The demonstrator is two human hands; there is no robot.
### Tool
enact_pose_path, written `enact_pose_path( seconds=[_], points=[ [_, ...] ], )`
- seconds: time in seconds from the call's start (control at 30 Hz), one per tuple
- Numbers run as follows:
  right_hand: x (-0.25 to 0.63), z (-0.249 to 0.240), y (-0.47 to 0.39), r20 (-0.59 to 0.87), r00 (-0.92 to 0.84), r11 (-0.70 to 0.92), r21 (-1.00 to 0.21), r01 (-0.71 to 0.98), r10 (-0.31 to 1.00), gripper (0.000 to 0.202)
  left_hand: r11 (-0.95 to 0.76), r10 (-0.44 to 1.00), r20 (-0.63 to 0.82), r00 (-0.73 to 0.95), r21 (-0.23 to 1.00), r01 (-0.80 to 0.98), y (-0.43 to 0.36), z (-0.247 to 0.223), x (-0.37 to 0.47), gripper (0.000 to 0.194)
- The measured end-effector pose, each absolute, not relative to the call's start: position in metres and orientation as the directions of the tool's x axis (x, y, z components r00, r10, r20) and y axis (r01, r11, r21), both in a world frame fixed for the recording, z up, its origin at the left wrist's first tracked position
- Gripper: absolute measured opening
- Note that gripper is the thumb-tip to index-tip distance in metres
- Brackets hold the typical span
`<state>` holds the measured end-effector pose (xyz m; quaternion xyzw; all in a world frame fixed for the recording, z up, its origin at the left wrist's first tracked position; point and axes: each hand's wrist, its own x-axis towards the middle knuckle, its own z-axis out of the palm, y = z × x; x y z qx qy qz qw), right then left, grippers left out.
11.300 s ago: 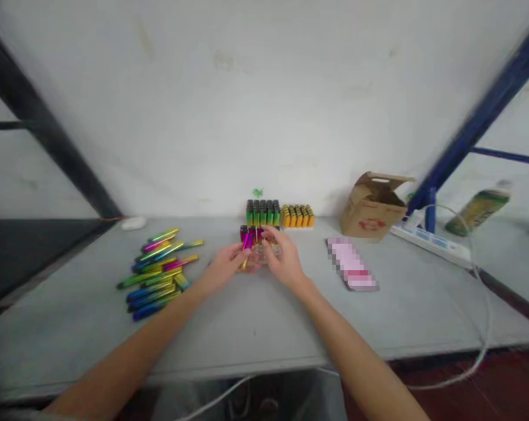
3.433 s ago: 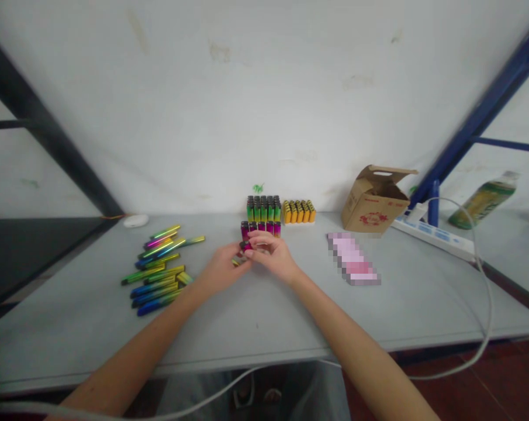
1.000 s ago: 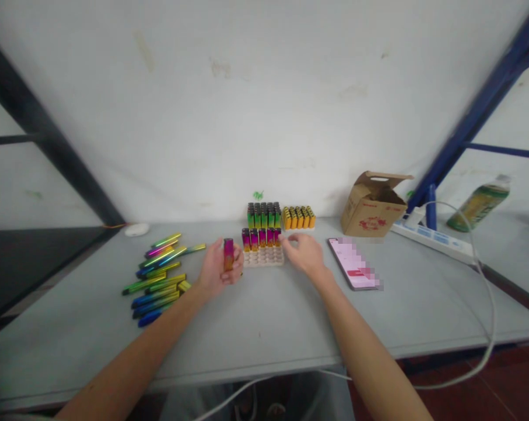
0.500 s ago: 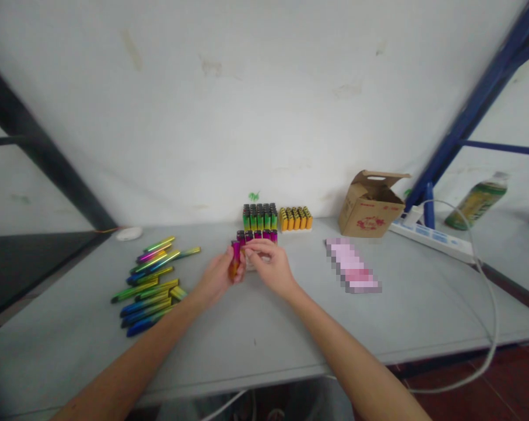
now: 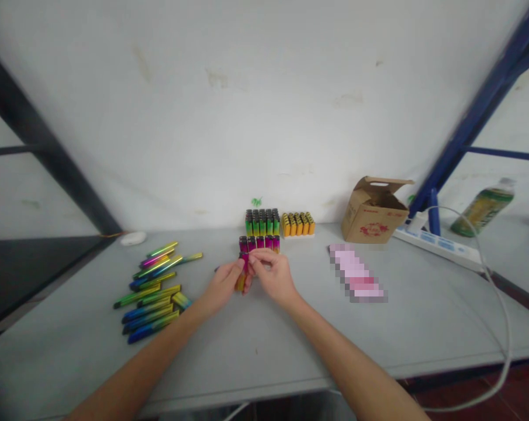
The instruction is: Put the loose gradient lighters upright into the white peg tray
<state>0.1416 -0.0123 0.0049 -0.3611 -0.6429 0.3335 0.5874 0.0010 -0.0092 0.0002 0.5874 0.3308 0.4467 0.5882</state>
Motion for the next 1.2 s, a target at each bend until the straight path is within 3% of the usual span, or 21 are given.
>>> enact_pose_path(
  seconds=[0.2, 0.4, 0.47, 0.57, 0.67, 0.73, 0.97, 1.2],
  points=[
    [0.139, 0.001, -0.014, 0.487, -0.031, 0.487, -0.873, 0.016, 0.873, 0.036, -0.107, 0.909, 0.153, 0.388, 0.985, -0.136, -0.009, -0.001, 0.002, 0.049],
    [0.138, 0.005, -0.010, 0.340, -0.102, 0.326, -0.936, -0.130, 0.935, 0.030, -0.032, 0.919, 0.122, 0.374, 0.970, -0.239, -0.008, -0.002, 0.004, 0.049],
    [0.144, 0.005, -0.005, 0.357, -0.019, 0.356, -0.934, -0.033, 0.934, 0.033, 0.046, 0.919, 0.088, 0.383, 0.944, -0.326, -0.007, 0.001, 0.002, 0.050],
    [0.164, -0.001, 0.005, 0.430, 0.159, 0.388, -0.889, 0.243, 0.889, 0.043, 0.214, 0.898, -0.014, 0.440, 0.888, -0.407, -0.006, 0.009, -0.006, 0.053],
    [0.185, -0.013, 0.017, 0.486, 0.283, 0.281, -0.792, 0.541, 0.827, 0.044, 0.312, 0.887, -0.110, 0.449, 0.859, -0.406, -0.004, 0.017, -0.014, 0.057],
    [0.194, -0.020, 0.023, 0.475, 0.345, 0.195, -0.771, 0.606, 0.810, 0.040, 0.336, 0.883, -0.146, 0.446, 0.860, -0.384, -0.003, 0.018, -0.017, 0.060],
    [0.188, -0.030, 0.024, 0.325, 0.069, 0.143, -0.582, 0.800, 0.943, 0.060, 0.366, 0.863, -0.193, 0.466, 0.876, -0.315, -0.001, 0.014, -0.013, 0.055],
    [0.185, -0.027, 0.020, 0.310, 0.034, 0.146, -0.538, 0.830, 0.950, 0.057, 0.343, 0.902, -0.246, 0.356, 0.907, -0.243, -0.001, 0.013, -0.012, 0.049]
  ],
)
